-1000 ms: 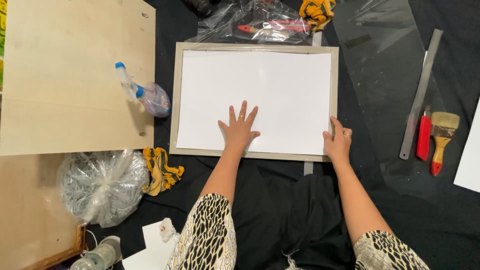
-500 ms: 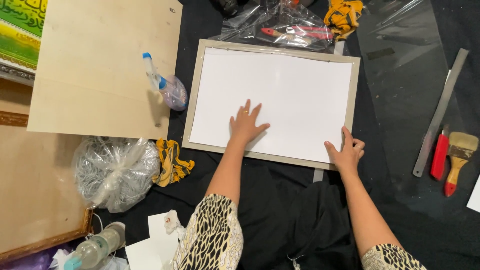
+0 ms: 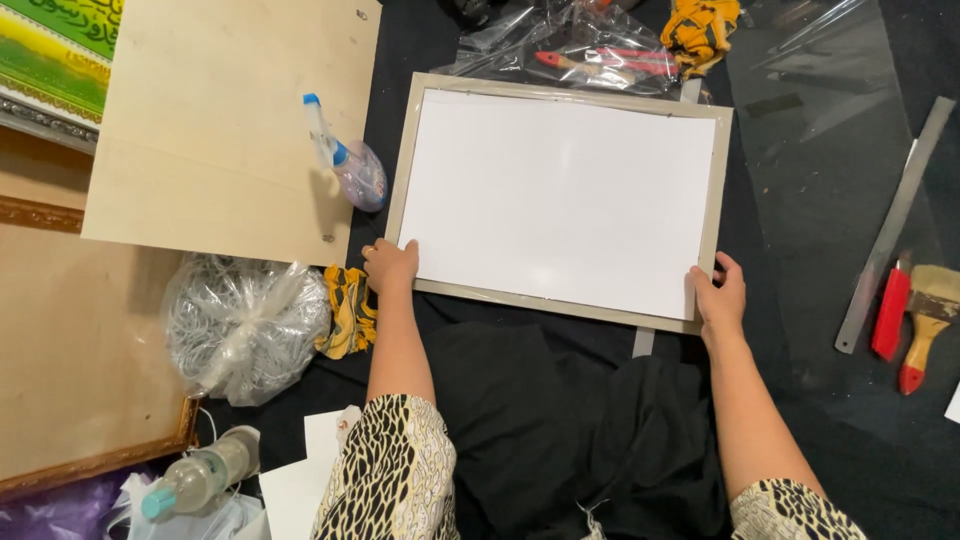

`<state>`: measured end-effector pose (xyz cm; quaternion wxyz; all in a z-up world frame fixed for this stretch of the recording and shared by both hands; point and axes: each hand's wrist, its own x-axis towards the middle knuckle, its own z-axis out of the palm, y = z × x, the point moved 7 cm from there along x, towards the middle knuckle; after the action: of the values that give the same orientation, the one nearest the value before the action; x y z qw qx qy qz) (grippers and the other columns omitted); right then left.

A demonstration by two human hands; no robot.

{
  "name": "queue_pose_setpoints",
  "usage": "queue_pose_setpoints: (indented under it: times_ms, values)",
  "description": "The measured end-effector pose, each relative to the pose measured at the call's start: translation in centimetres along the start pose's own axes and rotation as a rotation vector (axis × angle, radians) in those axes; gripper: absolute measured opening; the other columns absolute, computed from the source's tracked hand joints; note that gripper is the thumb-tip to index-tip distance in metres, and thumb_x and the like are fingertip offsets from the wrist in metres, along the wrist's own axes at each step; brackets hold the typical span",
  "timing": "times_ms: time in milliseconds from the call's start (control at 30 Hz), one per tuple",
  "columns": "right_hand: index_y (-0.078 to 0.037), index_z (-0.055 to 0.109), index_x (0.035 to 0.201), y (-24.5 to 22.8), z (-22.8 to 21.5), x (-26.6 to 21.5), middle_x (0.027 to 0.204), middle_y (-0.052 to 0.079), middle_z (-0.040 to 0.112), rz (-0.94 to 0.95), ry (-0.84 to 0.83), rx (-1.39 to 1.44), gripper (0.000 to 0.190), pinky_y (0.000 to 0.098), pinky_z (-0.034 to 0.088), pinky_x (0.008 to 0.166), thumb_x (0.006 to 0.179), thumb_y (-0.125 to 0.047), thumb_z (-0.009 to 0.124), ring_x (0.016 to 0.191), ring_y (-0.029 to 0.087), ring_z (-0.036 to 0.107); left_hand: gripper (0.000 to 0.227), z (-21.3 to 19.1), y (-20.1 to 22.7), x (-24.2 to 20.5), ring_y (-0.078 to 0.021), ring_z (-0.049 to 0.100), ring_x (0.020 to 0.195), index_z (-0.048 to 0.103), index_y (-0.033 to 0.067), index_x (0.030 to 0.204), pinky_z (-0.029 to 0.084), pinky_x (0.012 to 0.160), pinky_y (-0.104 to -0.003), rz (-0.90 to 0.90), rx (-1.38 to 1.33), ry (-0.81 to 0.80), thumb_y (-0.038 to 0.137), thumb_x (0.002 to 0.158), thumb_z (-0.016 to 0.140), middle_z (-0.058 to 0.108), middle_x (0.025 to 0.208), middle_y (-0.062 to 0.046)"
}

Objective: The person removes a white sheet from a picture frame, cuts a new sheet to size using a ruler and utility knife, wipes the glass pane with a brush, and places the cut sheet into the frame. The person handles the frame, paper, ruler, utility knife, and brush throughout the process.

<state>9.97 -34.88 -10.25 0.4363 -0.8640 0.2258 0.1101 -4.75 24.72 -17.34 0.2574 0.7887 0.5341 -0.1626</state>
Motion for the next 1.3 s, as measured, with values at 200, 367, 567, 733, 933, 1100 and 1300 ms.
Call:
queue_pose_setpoints:
  times_ms: [200, 367, 567, 733, 933, 1100, 1300]
  values:
    - [-0.003, 0.052, 0.149, -4.0, -1.3, -4.2, 0.136, 0.023, 0.044, -0.201, -0.02, -0.21, 0.053, 0.0546, 0.041, 0.108, 0.1, -0.016, 0.069, 0.128, 0.045, 0.042, 0.081, -5.0, 13.9, -17.1, -0.046, 0.028, 0.152, 0.032, 0.0115, 0.163, 0.016, 0.116, -0.076, 0.459, 0.244, -0.045, 0.034, 0.095, 0.07, 0.029, 0.167, -0.019]
    - [-0.012, 0.062, 0.144, -2.8, 2.6, -5.5, 0.13, 0.016, 0.049, -0.584, 0.02, -0.464, 0.05, 0.0578, 0.04, 0.101, 0.096, -0.022, 0.074, 0.119, 0.045, 0.047, 0.086, 2.5, 16.7, -24.9, -0.0516, 0.01, 0.154, 0.027, 0.0196, 0.165, 0.0, 0.109, -0.084, 0.664, 0.471, -0.302, 0.05, 0.094, 0.065, 0.014, 0.172, -0.018]
    - [-0.026, 0.057, 0.147, -4.9, 5.5, -9.4, 0.142, 0.012, 0.044, -0.69, -0.177, -0.594, 0.056, 0.0582, 0.034, 0.107, 0.094, -0.032, 0.072, 0.132, 0.043, 0.042, 0.074, 4.7, 16.6, -21.8, -0.0432, 0.01, 0.158, 0.024, 0.0258, 0.165, 0.0, 0.118, -0.076, 0.814, 0.538, -0.269, 0.057, 0.103, 0.049, 0.013, 0.174, -0.011]
    - [-0.037, 0.056, 0.145, -4.3, 6.7, -10.0, 0.149, 0.006, 0.04, -0.778, -0.207, -0.683, 0.054, 0.0573, 0.03, 0.11, 0.094, -0.037, 0.073, 0.137, 0.038, 0.036, 0.058, 6.0, 16.3, -20.2, -0.0394, 0.011, 0.159, 0.025, 0.0316, 0.165, 0.003, 0.12, -0.073, 0.828, 0.527, -0.29, 0.047, 0.11, 0.038, 0.012, 0.174, -0.004]
    - [-0.048, 0.062, 0.134, -2.9, 7.0, -9.2, 0.144, -0.002, 0.049, -0.846, -0.186, -0.719, 0.039, 0.0511, 0.039, 0.106, 0.096, -0.042, 0.069, 0.133, 0.031, 0.044, 0.095, 5.0, 15.3, -20.2, -0.0447, 0.013, 0.157, 0.025, 0.0347, 0.164, 0.008, 0.119, -0.077, 0.902, 0.578, -0.339, 0.047, 0.087, 0.078, 0.012, 0.174, -0.009]
    - [-0.052, 0.065, 0.127, -2.6, 7.5, -8.8, 0.135, -0.005, 0.058, -0.927, -0.126, -0.799, 0.036, 0.0457, 0.046, 0.103, 0.097, -0.032, 0.069, 0.125, 0.026, 0.057, 0.108, 6.2, 14.9, -19.1, -0.0428, 0.023, 0.155, 0.029, 0.0349, 0.162, 0.015, 0.119, -0.073, 0.974, 0.744, -0.291, 0.009, 0.076, 0.089, 0.018, 0.173, -0.01]
    - [-0.048, 0.064, 0.131, -1.5, 8.3, -9.6, 0.134, -0.002, 0.057, -0.924, -0.133, -0.761, 0.041, 0.0467, 0.049, 0.102, 0.096, -0.029, 0.069, 0.123, 0.027, 0.059, 0.103, 6.4, 14.9, -18.8, -0.0425, 0.026, 0.154, 0.033, 0.0356, 0.161, 0.019, 0.118, -0.073, 0.948, 0.696, -0.3, 0.002, 0.078, 0.084, 0.019, 0.172, -0.01]
